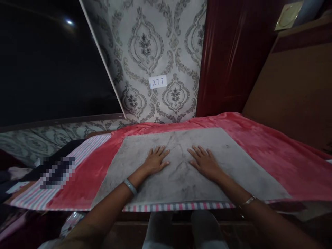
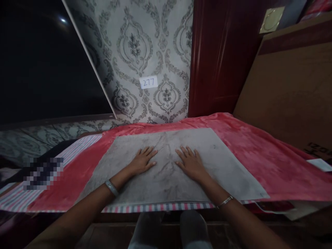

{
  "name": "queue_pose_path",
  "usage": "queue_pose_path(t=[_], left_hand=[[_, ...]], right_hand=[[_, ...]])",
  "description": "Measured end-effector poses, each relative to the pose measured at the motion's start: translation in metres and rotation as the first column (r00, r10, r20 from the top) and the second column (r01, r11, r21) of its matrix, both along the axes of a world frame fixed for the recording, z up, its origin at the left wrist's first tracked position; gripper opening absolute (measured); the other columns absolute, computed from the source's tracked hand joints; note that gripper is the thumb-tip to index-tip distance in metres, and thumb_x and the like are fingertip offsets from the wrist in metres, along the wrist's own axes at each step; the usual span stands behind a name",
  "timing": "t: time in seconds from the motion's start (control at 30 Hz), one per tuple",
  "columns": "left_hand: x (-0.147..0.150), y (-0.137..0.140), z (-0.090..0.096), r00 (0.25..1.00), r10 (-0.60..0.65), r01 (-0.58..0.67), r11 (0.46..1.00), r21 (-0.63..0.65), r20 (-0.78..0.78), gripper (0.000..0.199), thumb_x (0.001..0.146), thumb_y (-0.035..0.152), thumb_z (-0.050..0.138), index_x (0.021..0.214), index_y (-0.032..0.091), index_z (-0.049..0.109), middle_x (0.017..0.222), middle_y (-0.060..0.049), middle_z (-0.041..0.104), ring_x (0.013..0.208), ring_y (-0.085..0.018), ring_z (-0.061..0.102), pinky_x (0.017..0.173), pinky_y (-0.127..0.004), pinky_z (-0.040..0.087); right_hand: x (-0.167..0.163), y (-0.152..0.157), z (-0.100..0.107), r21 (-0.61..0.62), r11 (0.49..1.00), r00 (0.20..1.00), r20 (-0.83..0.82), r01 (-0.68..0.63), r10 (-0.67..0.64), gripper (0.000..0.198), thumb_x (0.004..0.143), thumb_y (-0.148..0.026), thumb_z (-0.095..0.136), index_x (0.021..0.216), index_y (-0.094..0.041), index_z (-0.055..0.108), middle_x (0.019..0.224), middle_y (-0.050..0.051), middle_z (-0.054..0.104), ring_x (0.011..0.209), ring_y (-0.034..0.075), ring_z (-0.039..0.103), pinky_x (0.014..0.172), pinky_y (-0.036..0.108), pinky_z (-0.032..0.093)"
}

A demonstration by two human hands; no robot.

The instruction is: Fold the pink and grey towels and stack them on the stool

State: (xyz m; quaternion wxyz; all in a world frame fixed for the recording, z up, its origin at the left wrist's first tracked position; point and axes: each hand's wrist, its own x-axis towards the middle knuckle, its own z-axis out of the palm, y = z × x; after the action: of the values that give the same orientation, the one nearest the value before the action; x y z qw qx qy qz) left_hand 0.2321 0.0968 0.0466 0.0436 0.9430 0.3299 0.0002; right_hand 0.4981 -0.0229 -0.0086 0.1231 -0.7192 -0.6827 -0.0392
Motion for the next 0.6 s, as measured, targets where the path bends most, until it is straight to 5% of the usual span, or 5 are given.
queue_pose_path(t=[0.27,0.6], left_hand=[[0.025,0.088,0.006,0.999,0.017,-0.018,0.999,-0.047,-0.039,0.062,0.101,0.055,0.036,0.159,0.033,0.029,0.168,-0.005,0.022,0.156,-0.029,0.015,0.123,-0.06,0.011],[0.022,0.156,0.0,0.996,0.092,-0.092,0.996,-0.003,-0.009,0.062,0.102,0.053,0.032,0.159,0.026,0.031,0.166,-0.007,0.027,0.154,-0.026,0.022,0.125,-0.053,0.012]], right_hand=[[0.004,0.001,-0.007,0.019,1.0,1.0,0.002,-0.011,0.011,0.061,0.101,-0.057,0.032,0.157,-0.034,0.038,0.165,0.004,0.03,0.152,0.032,0.026,0.12,0.061,0.024],[0.009,0.0,-0.015,0.073,0.997,1.0,0.018,-0.025,0.024,0.06,0.102,-0.059,0.032,0.157,-0.037,0.035,0.165,0.002,0.028,0.151,0.03,0.029,0.119,0.061,0.028]])
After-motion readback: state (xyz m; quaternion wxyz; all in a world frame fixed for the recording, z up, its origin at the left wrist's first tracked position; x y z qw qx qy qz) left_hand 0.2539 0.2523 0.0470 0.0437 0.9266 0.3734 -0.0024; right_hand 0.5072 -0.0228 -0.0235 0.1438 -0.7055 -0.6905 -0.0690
